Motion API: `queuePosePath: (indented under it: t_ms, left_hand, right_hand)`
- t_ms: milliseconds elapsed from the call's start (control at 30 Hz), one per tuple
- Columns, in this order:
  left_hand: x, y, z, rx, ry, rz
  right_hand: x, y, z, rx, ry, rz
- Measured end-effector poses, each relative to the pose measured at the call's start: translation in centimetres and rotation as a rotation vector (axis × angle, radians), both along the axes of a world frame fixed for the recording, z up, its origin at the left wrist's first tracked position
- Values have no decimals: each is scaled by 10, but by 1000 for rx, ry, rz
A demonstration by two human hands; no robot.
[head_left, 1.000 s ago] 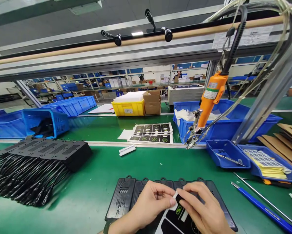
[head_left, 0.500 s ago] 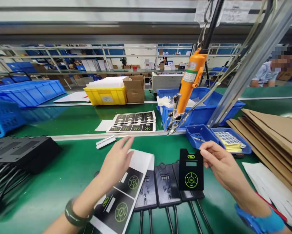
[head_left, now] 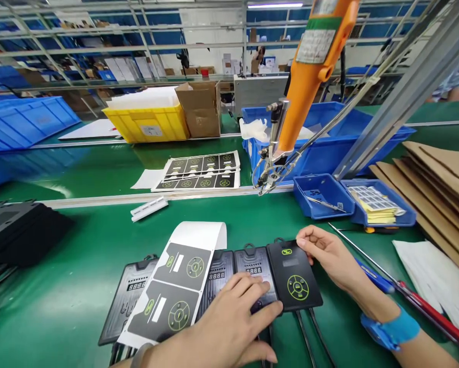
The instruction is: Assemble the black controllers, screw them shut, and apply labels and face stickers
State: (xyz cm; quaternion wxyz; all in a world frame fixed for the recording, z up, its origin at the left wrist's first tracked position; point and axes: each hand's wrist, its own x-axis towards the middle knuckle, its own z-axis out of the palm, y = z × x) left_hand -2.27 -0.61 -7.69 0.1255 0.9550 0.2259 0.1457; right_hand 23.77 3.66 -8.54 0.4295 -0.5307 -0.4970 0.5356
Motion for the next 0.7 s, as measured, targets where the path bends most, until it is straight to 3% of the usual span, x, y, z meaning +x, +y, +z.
queuePosePath:
  t_ms: [700]
  left_hand:
    - [-2,-2,0,-48,44,10]
  right_hand:
    - [5,-1,-1,2,-97,23]
